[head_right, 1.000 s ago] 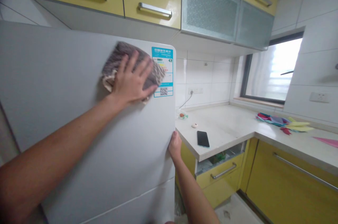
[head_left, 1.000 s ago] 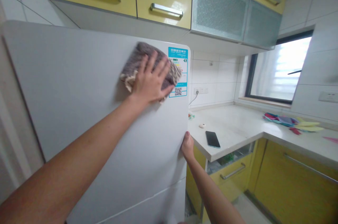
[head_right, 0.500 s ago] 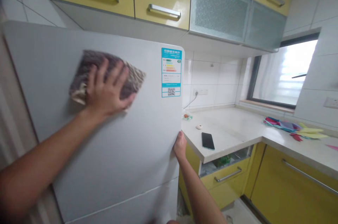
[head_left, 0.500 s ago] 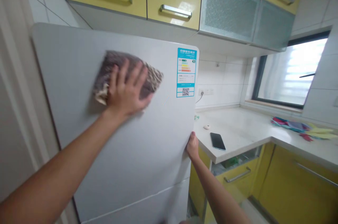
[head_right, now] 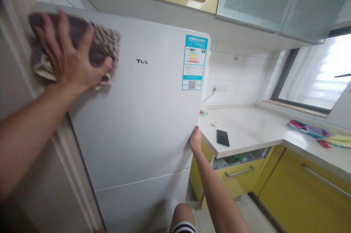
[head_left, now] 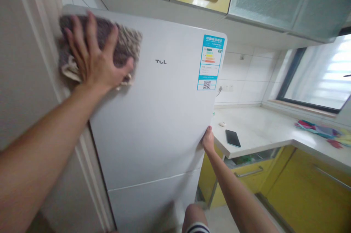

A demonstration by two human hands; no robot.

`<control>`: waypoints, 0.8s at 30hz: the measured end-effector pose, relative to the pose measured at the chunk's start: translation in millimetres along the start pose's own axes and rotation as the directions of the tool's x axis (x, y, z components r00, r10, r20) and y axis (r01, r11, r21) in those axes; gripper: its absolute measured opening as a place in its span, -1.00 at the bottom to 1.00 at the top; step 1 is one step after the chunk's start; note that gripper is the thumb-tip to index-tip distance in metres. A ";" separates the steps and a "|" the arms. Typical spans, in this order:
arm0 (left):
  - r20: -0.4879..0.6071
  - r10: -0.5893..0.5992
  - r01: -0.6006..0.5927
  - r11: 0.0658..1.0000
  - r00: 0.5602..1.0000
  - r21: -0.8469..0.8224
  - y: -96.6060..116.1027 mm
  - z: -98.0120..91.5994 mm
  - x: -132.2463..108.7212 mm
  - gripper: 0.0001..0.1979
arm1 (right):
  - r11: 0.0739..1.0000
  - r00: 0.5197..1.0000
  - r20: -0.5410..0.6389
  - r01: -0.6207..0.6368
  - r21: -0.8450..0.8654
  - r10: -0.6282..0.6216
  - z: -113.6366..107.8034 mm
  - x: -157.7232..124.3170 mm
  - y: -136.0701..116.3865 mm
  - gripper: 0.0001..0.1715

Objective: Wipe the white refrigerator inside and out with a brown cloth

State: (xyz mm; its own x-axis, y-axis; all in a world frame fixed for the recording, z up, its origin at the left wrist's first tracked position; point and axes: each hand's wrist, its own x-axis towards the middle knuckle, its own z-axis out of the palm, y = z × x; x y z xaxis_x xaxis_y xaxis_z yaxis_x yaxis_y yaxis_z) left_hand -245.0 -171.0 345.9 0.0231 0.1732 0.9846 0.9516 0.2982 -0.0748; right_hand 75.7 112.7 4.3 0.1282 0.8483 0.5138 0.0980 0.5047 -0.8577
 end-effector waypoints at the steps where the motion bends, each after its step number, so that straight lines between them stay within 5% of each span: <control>1: -0.026 -0.062 0.062 0.998 0.998 0.007 -3.8 -5.5 32.2 -0.25 | 1.000 1.000 0.002 0.001 0.016 -0.001 -0.1 0.7 1.5 0.36; 4: -0.033 -0.103 0.102 0.994 0.994 -0.034 -0.1 -11.4 74.2 -0.20 | 0.998 1.000 0.010 0.009 0.062 -0.010 -0.5 3.0 6.7 0.32; 6: -0.031 -0.065 0.064 0.997 0.997 -0.036 15.6 -3.2 47.0 -0.09 | 0.996 1.000 0.024 0.014 0.084 -0.016 -0.4 3.9 9.3 0.28; 8: 0.053 0.027 -0.026 1.000 0.998 -0.017 36.5 13.9 -23.4 -0.02 | 0.996 1.000 0.026 0.008 0.092 -0.010 0.0 3.9 10.3 0.26; 11: 0.233 0.212 -0.212 0.977 0.949 -0.027 61.1 43.2 -184.0 -0.07 | 0.997 1.000 0.004 -0.005 0.083 0.005 -0.3 3.4 9.0 0.29; 13: 0.423 0.450 -0.421 0.892 0.787 -0.167 66.2 55.1 -296.9 -0.11 | 0.997 1.000 0.006 -0.009 0.080 0.008 -1.4 3.8 7.7 0.34; 15: 0.438 0.765 -0.627 0.641 0.473 -0.443 63.1 59.3 -386.5 -0.13 | 0.997 0.999 0.037 -0.015 0.080 0.012 -2.8 5.1 7.6 0.36; 17: 0.384 0.854 -0.670 0.515 0.350 -0.535 56.3 60.7 -435.9 -0.24 | 0.997 0.997 0.074 -0.021 0.073 0.016 -3.7 6.6 9.2 0.38; 19: 0.339 0.886 -0.681 0.461 0.317 -0.569 50.4 64.0 -439.2 -0.30 | 0.998 0.996 0.086 -0.021 0.059 0.016 -3.6 7.9 12.1 0.38; 21: 0.311 0.891 -0.688 0.452 0.330 -0.568 48.2 69.1 -399.0 -0.27 | 0.999 0.997 0.077 -0.013 0.053 0.009 -2.7 8.3 15.1 0.37; 23: 0.293 0.854 -0.685 0.520 0.430 -0.509 50.2 71.4 -323.2 -0.21 | 0.998 0.998 0.066 -0.008 0.061 0.004 -1.6 8.0 17.5 0.35; 24: 0.276 0.795 -0.653 0.603 0.541 -0.458 52.4 70.0 -275.3 -0.16 | 0.997 0.998 0.063 -0.007 0.073 0.002 -1.2 7.8 18.4 0.34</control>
State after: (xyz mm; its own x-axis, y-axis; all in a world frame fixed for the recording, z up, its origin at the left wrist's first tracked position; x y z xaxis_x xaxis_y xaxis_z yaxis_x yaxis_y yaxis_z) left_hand -222.9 -137.3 59.9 0.6839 0.5900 0.4291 0.6995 -0.3632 -0.6155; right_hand 79.7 128.4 -7.4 0.0658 0.8579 0.5096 0.0251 0.5091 -0.8603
